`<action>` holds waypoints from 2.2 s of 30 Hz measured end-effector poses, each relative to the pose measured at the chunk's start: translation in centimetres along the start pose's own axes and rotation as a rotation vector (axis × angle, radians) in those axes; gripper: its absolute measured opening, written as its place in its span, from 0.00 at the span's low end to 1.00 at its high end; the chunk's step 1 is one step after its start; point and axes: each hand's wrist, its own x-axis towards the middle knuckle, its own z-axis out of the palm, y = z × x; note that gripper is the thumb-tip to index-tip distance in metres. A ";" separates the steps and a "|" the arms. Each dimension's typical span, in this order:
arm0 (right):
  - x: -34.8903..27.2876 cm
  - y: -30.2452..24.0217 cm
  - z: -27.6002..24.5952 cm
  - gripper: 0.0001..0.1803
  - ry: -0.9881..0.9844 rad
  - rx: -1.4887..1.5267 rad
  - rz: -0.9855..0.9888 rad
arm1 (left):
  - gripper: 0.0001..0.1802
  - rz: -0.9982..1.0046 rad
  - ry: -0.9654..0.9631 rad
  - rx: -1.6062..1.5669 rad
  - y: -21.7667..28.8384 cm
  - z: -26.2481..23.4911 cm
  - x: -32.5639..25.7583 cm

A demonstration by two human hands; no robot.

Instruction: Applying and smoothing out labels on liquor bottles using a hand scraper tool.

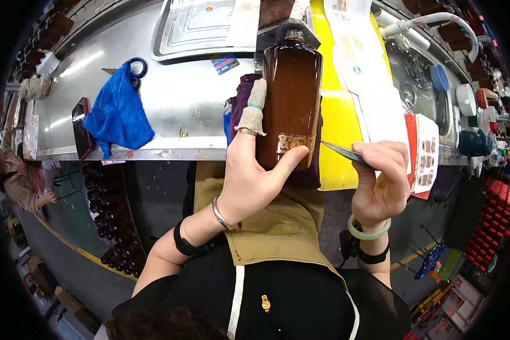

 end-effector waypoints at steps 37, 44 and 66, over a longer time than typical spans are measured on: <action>2.4 2.0 2.9 0.19 -0.271 -0.063 -0.358 | 0.53 0.229 -0.022 0.447 -1.1 -2.1 -0.3; 2.3 2.4 2.4 0.20 -0.213 -0.107 -0.270 | 0.49 0.328 -0.096 0.548 -2.8 -3.1 -0.2; -1.8 1.6 1.0 0.15 0.151 0.201 0.357 | 0.56 0.242 -0.216 0.443 -3.2 -4.5 -0.5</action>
